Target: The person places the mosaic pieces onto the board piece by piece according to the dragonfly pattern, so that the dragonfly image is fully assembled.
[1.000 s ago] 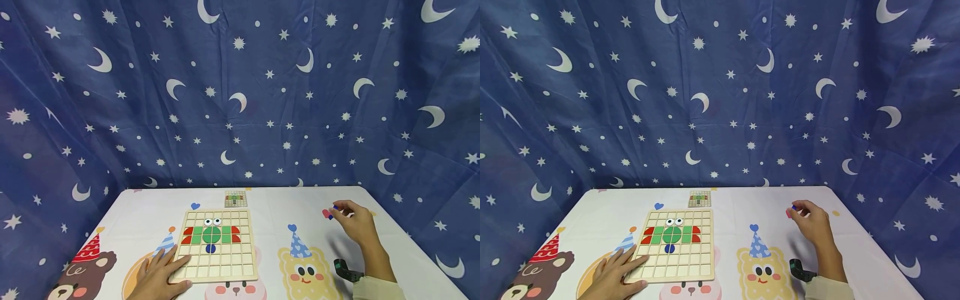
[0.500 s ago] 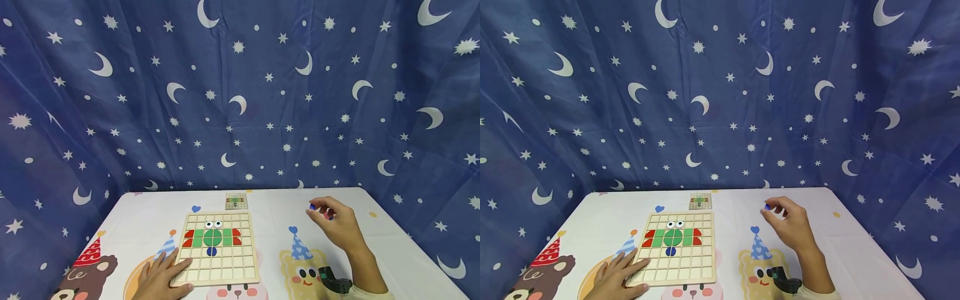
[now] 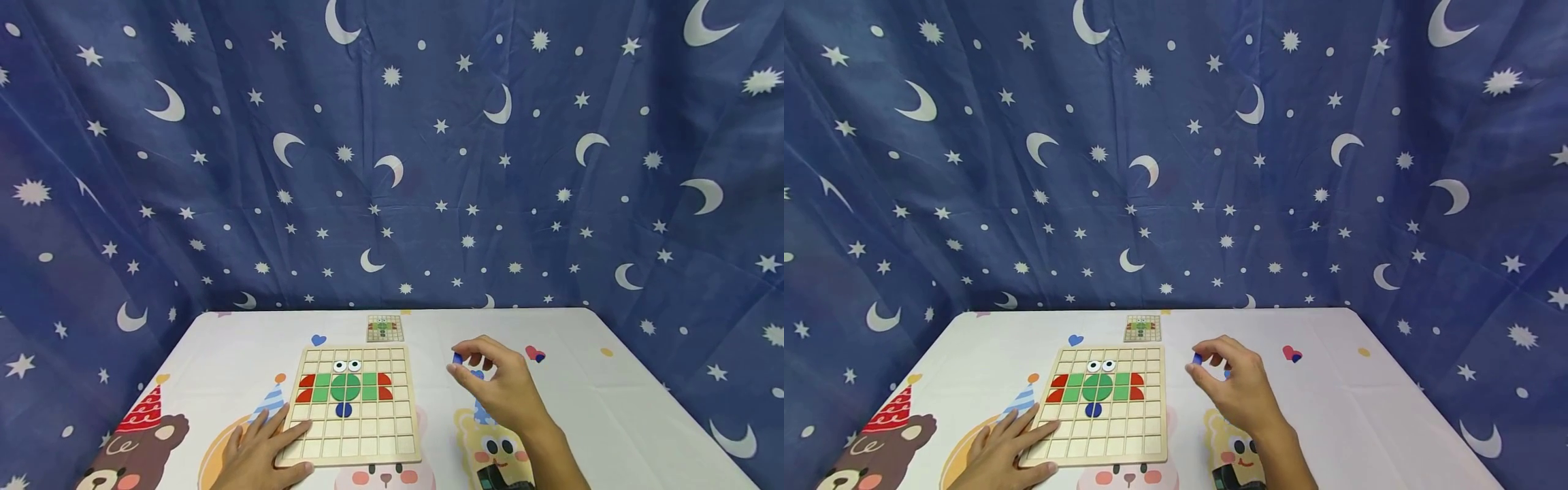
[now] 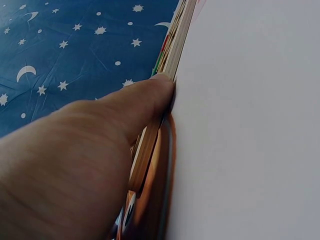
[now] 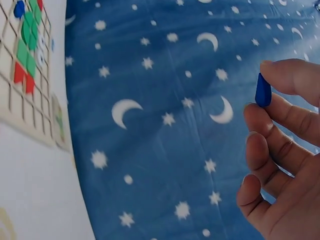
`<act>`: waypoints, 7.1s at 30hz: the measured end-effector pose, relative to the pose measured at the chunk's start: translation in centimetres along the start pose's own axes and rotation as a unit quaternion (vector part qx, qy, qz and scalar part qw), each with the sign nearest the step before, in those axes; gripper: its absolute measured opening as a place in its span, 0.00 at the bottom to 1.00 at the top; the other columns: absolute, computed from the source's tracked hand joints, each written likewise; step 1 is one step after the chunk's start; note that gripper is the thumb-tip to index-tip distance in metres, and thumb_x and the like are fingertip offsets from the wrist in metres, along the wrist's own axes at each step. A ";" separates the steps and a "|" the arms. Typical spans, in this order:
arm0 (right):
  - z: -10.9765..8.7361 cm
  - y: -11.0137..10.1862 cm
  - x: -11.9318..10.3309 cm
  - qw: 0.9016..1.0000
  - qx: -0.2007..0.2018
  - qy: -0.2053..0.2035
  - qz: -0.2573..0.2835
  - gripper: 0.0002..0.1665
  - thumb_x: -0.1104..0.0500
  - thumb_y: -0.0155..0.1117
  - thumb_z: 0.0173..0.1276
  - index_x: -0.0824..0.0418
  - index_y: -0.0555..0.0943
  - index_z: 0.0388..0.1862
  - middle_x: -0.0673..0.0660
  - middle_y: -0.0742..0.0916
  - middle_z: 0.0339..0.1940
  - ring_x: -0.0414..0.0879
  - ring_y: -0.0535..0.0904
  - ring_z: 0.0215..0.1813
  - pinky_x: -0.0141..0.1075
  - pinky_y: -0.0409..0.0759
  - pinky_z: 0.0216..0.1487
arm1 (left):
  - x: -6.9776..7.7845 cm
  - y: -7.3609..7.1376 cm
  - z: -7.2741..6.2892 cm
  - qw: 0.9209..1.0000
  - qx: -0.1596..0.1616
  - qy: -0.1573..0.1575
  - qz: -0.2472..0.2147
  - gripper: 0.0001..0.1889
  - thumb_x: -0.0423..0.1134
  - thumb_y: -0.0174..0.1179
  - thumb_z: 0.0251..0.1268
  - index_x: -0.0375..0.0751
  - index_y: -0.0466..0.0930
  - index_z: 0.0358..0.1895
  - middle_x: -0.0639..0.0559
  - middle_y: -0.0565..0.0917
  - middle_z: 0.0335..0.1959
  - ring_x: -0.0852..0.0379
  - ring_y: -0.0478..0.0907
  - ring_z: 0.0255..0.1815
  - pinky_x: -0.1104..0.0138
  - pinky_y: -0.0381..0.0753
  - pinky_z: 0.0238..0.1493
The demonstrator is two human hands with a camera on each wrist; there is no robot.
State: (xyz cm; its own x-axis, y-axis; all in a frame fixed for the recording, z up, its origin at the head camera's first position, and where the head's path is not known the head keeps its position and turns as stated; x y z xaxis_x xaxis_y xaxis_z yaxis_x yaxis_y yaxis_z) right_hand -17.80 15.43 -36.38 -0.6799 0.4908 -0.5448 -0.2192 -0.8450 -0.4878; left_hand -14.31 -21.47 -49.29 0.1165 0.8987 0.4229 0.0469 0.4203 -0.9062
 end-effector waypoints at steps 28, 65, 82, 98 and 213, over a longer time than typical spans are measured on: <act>-1.8 14.0 -1.1 0.981 -0.136 0.088 0.109 0.09 0.60 0.73 0.58 0.55 0.84 0.38 0.44 0.82 0.33 0.43 0.75 0.35 0.33 0.76 0.36 | 0.0 -0.1 -0.2 1.000 0.012 0.003 -0.002 0.39 0.77 0.59 0.43 0.62 0.79 0.60 0.45 0.67 0.70 0.32 0.52 0.71 0.32 0.42 0.59; -4.3 17.8 0.1 0.969 -0.225 0.098 -0.021 0.12 0.66 0.68 0.52 0.54 0.86 0.36 0.37 0.78 0.28 0.35 0.69 0.35 0.29 0.70 0.38 | 0.3 -0.1 -0.2 1.000 0.016 0.007 0.001 0.39 0.75 0.60 0.44 0.61 0.80 0.60 0.45 0.67 0.69 0.31 0.53 0.70 0.32 0.43 0.59; -1.1 12.4 -0.5 0.988 -0.139 0.066 0.014 0.11 0.64 0.71 0.57 0.58 0.85 0.40 0.46 0.84 0.36 0.44 0.78 0.40 0.40 0.78 0.42 | 0.1 -0.1 -0.1 1.000 0.009 0.001 0.000 0.39 0.77 0.58 0.44 0.62 0.79 0.60 0.46 0.67 0.69 0.32 0.52 0.71 0.31 0.42 0.59; 1.3 1.2 2.7 0.998 -0.016 -0.041 -0.055 0.18 0.67 0.76 0.52 0.53 0.85 0.42 0.40 0.83 0.38 0.39 0.75 0.38 0.35 0.73 0.32 | 0.2 -0.1 -0.2 1.000 0.010 0.003 -0.003 0.39 0.77 0.58 0.44 0.63 0.79 0.60 0.47 0.67 0.69 0.32 0.52 0.71 0.32 0.43 0.59; 0.5 -2.1 -1.6 0.999 -0.031 -0.026 -0.025 0.17 0.67 0.76 0.51 0.52 0.83 0.38 0.39 0.81 0.33 0.39 0.74 0.36 0.35 0.73 0.34 | -0.3 0.0 0.0 1.000 -0.002 -0.010 0.005 0.41 0.77 0.60 0.40 0.62 0.80 0.60 0.45 0.67 0.69 0.32 0.52 0.71 0.31 0.42 0.59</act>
State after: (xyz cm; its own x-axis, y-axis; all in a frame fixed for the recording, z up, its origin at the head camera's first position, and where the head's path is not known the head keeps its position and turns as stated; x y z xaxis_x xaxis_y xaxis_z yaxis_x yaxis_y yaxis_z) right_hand -16.58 16.36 -34.17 -0.7055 0.5191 -0.4825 -0.2113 -0.8039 -0.5559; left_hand -14.39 -21.77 -49.39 0.0967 0.9050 0.4143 0.0494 0.4113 -0.9101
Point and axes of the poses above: each hand's wrist, its own z-axis towards the middle knuckle, its own y-axis out of the palm, x = y × z, the point moved 1 cm from there along z, towards the middle knuckle
